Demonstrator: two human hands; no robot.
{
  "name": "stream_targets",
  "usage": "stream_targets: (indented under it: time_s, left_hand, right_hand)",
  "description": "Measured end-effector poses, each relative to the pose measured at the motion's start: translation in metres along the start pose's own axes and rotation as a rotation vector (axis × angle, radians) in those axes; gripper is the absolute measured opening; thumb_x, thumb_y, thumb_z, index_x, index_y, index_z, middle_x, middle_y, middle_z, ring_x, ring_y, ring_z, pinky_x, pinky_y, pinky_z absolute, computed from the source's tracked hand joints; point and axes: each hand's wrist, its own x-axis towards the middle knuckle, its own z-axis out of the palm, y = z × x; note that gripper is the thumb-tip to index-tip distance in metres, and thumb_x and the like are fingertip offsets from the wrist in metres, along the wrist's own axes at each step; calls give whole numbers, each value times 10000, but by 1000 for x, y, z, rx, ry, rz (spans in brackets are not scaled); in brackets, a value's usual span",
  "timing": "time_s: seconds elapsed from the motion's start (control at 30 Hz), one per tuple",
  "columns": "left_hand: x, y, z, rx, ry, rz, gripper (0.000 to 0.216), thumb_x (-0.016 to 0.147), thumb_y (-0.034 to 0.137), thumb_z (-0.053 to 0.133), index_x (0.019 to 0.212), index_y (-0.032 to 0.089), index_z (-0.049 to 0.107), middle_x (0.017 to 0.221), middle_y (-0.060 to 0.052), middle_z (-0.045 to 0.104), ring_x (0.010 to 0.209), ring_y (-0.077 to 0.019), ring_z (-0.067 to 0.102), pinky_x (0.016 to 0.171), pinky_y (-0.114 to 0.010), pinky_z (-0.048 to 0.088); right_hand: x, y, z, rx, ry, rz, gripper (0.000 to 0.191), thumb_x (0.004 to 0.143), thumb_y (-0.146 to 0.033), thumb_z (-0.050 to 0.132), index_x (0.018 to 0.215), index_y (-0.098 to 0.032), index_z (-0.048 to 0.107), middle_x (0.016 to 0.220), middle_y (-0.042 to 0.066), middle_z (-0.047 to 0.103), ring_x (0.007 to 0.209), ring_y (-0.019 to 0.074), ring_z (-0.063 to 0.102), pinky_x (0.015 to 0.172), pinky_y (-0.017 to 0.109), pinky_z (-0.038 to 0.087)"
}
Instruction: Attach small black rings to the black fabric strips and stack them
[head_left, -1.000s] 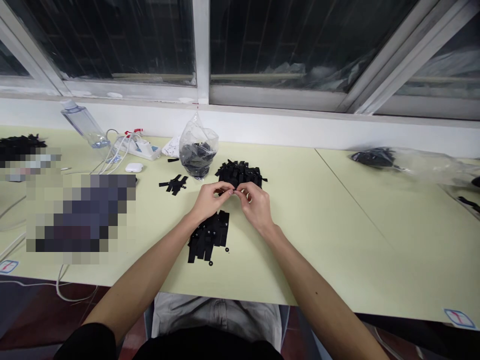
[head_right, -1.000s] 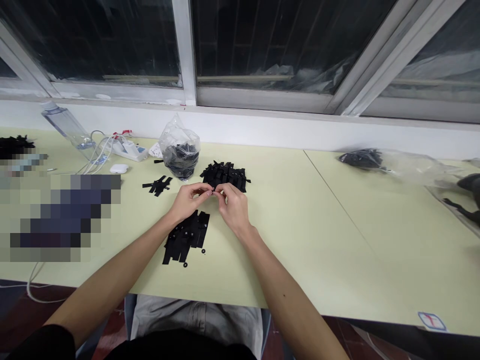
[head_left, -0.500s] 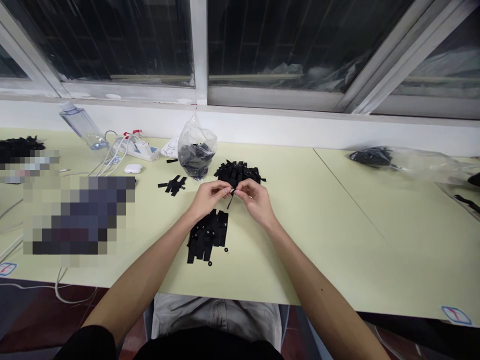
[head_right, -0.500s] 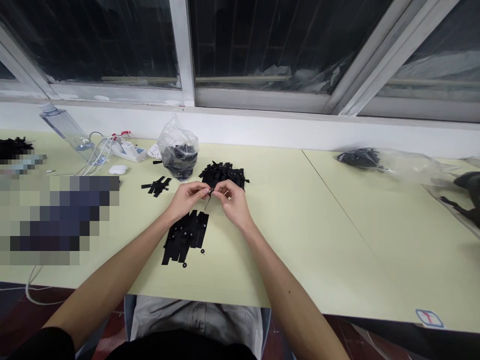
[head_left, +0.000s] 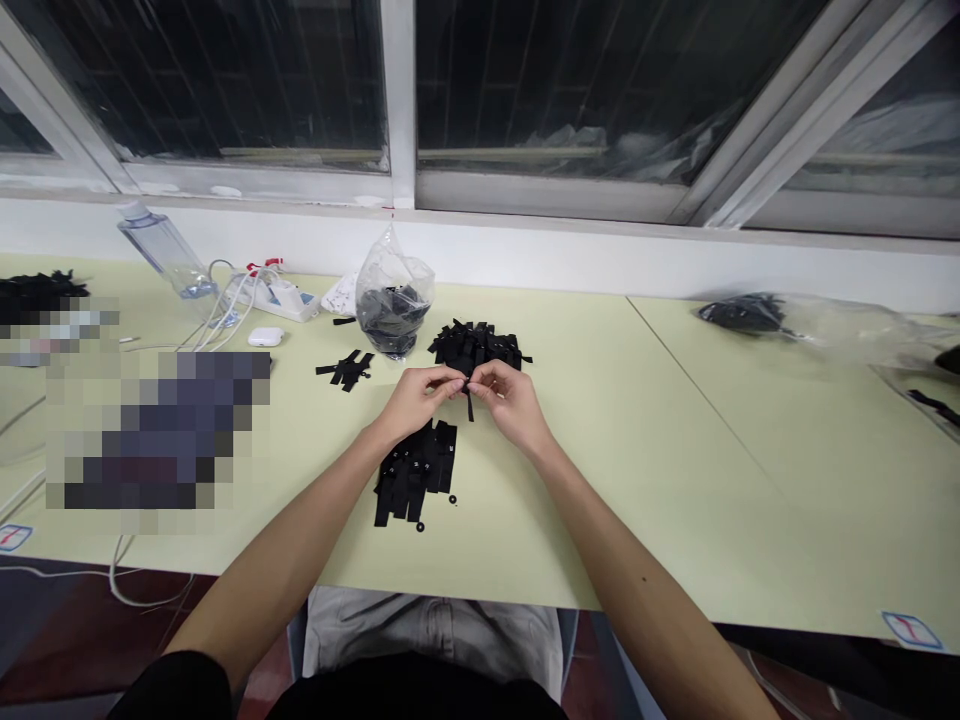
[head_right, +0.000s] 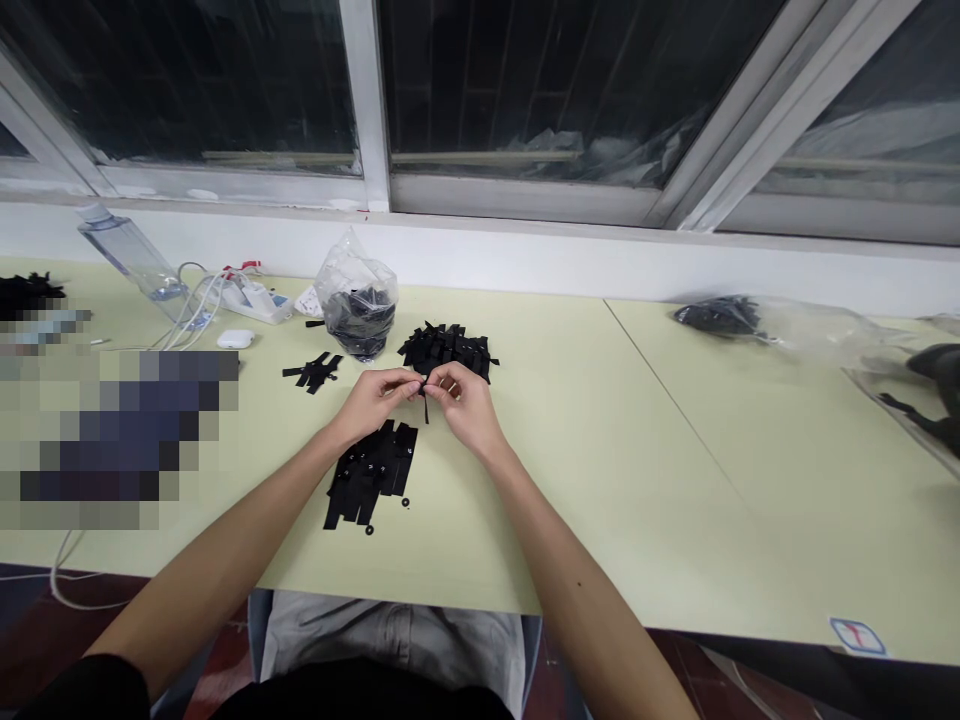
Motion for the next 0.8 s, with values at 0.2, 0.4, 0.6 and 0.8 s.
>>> stream_targets:
  time_s: [0.2,0.4,0.6,0.8]
  left_hand:
    - [-1,6,-1,106,-27,30,281,930,398,559,990,176,720,902,-56,739,858,-194,680,791,-301,517]
    - [-1,10,-3,205,-43,59,271,946,373,523,946,179,713,920,-42,734,860,-183,659,778,-286,493]
    - [-2,11,-2,233,-63,71,279,953,366,499,943,178,705,899,-45,722,840,-184,647,760,-282,483]
    - [-2,9,2,241,-55,73,280,958,359,487,937,174,695,855,-37,703,789,-169,627,723,-264,465]
  right_hand:
    - [0,0,0,-33,1,-1,34,848,-247,620,838,-214,622,795,11,602,703,159,539,633,301,404]
    - [-3,-3,1,-91,2,-36,22,854,-221,615,839,-212,628,840,22,622,723,163,558,640,306,412]
    - [-5,-4,1,-182,6,-111,62,871,-191,586,823,-216,617,832,30,609,700,169,542,638,318,420]
    - [-5,-1,1,-245,8,-173,90,895,-181,550,827,-218,595,829,36,597,683,171,524,625,322,410]
